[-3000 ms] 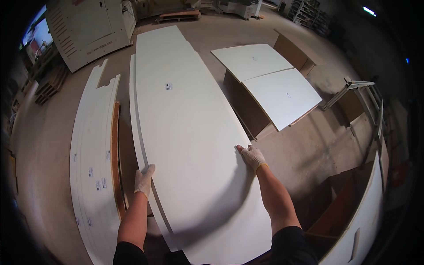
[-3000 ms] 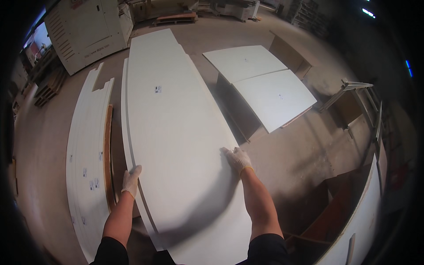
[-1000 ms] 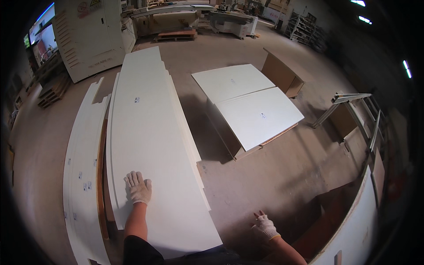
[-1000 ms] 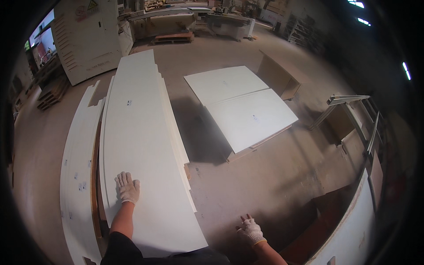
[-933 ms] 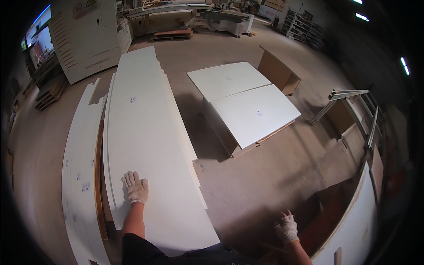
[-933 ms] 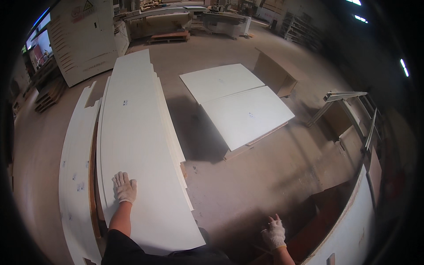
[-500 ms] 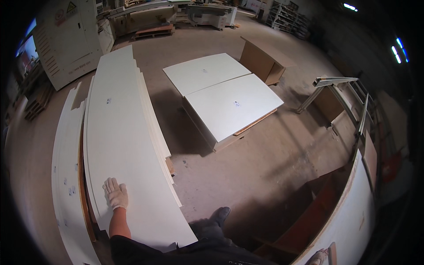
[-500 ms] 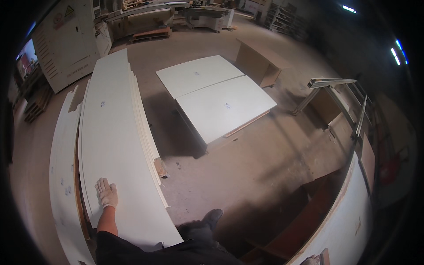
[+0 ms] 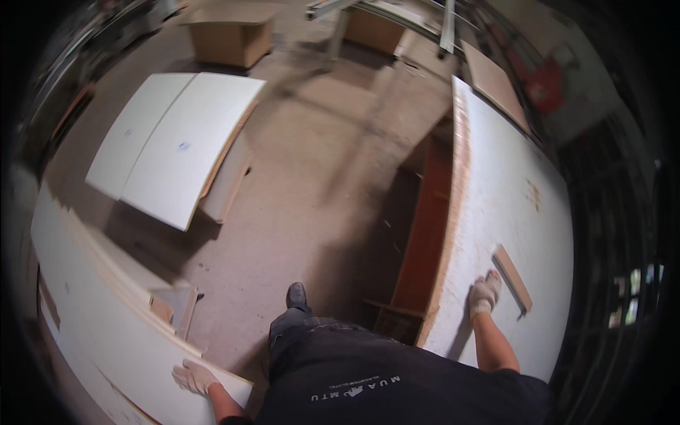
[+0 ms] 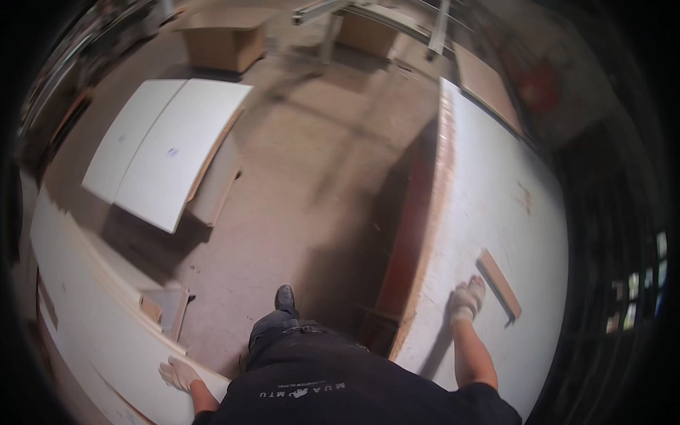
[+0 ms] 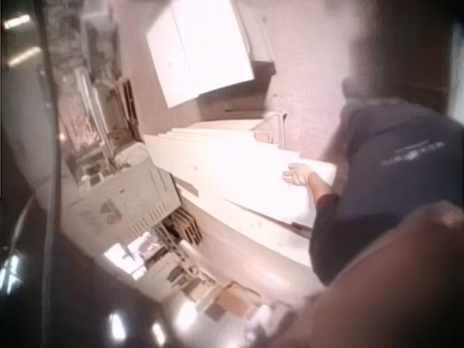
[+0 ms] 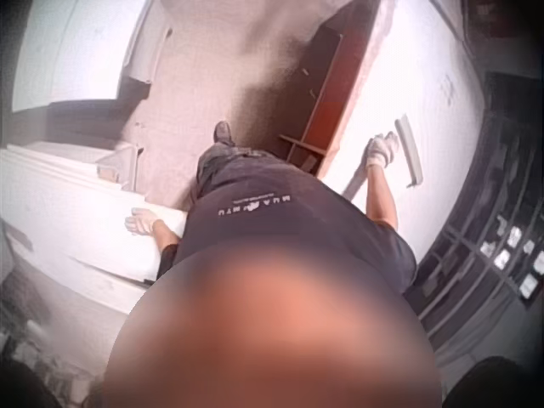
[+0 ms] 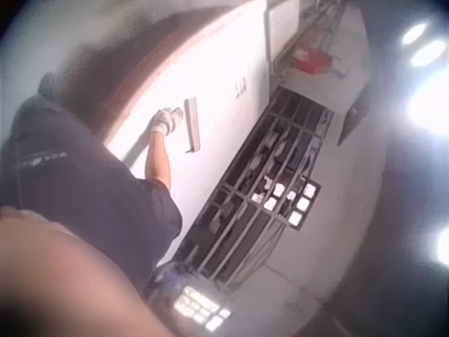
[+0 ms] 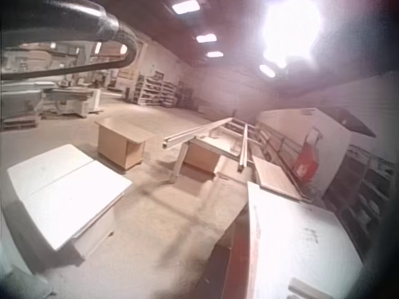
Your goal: The person repeatedly picks up white laminated wood panels, places them on a workbench, and uses a utility knife to trim the edges. After trimming, the person stacks the panels and repeats the process with additional panels.
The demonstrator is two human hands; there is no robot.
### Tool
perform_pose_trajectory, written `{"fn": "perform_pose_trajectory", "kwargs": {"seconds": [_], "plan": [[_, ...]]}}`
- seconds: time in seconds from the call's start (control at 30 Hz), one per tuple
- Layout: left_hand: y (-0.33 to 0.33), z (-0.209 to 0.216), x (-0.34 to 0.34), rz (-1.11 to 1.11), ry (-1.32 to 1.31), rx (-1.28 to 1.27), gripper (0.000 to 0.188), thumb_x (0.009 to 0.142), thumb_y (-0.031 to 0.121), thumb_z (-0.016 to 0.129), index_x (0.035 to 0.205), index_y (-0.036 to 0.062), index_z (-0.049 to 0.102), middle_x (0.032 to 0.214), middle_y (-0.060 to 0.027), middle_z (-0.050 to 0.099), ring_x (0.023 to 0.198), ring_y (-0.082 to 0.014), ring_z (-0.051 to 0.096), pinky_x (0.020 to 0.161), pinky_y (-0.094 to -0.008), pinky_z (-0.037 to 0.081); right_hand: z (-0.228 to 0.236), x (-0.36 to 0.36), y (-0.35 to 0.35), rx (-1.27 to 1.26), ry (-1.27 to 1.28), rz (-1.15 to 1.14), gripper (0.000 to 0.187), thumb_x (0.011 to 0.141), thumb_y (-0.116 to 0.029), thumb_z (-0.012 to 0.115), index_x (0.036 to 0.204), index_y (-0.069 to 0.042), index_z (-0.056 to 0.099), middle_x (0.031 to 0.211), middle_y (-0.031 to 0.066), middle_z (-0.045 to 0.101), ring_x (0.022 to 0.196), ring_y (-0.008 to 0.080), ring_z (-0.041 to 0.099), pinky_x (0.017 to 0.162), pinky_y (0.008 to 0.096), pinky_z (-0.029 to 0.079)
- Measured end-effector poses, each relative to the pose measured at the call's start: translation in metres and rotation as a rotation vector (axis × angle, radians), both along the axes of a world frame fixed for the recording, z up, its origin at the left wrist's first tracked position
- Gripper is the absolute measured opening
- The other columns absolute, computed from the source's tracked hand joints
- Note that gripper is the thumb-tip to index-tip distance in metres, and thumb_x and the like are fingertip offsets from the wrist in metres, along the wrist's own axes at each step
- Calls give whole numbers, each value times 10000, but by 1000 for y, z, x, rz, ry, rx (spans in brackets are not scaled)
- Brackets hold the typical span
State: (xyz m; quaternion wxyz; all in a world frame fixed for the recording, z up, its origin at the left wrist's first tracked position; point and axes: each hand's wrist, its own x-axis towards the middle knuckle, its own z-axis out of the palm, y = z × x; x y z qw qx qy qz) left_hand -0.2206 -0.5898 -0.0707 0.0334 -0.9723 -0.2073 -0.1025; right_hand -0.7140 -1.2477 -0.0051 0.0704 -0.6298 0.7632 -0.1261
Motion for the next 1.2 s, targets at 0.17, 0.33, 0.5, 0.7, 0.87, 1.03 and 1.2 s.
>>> {"fn": "perform_pose_trajectory", "kwargs": {"seconds": [0.17, 0.33, 0.5, 0.7, 0.87, 1.03, 1.2], "plan": [[-64, -44, 34, -545, -164, 704, 406, 993, 361, 666, 1328, 131, 663, 1321, -220, 661, 1180, -390, 652, 1049, -522, 493, -6, -22, -39, -63, 41, 26, 500, 937, -279, 617, 1330, 29, 644, 1468, 227, 571, 1417, 393, 467, 1230, 451, 330], [-133, -34, 75, -553, -33, 102, 529, 1059, 390, 530, 1421, 5, 554, 1446, -238, 562, 1351, -407, 511, 1138, -502, 414, 3, -28, -54, -23, -42, -25, 475, 934, -229, 643, 1321, 47, 649, 1489, 206, 553, 1435, 368, 446, 1229, 428, 337], [-252, -15, 102, -749, -51, -178, 518, 1083, 357, 503, 1426, -30, 533, 1469, -243, 531, 1377, -423, 489, 1148, -493, 410, 10, -18, -52, -9, 2, -30, 493, 911, -236, 661, 1316, 44, 655, 1483, 219, 552, 1431, 384, 446, 1222, 454, 346], [-362, -35, 105, -816, 190, -494, 395, 1053, 295, 552, 1290, -19, 576, 1377, -257, 556, 1279, -432, 548, 1089, -489, 445, 20, 3, -54, -61, 2, 17, 469, 845, -169, 673, 1266, 38, 669, 1469, 226, 545, 1392, 409, 473, 1188, 486, 387], [-450, -55, 97, -741, 593, -257, 444, 985, 340, 602, 1187, -50, 659, 1250, -299, 637, 1201, -487, 598, 1038, -519, 477, 30, 48, -112, -215, -153, 239, 469, 780, -130, 654, 1232, -3, 652, 1464, 238, 541, 1328, 451, 522, 1127, 525, 427], [-569, -56, 102, -824, 796, -136, 559, 955, 442, 581, 1179, -54, 708, 1216, -332, 681, 1171, -499, 636, 1020, -539, 497, 31, 112, -230, -392, -458, 370, 519, 762, -71, 651, 1275, 3, 618, 1460, 248, 543, 1334, 467, 525, 1105, 521, 448], [-698, 19, 96, -887, 726, -363, 497, 967, 482, 578, 1222, 88, 740, 1240, -251, 709, 1188, -463, 647, 1053, -525, 489, 48, 180, -317, -517, -613, 581, 515, 792, -87, 674, 1300, -30, 611, 1465, 258, 538, 1241, 433, 603, 980, 473, 541]]}}
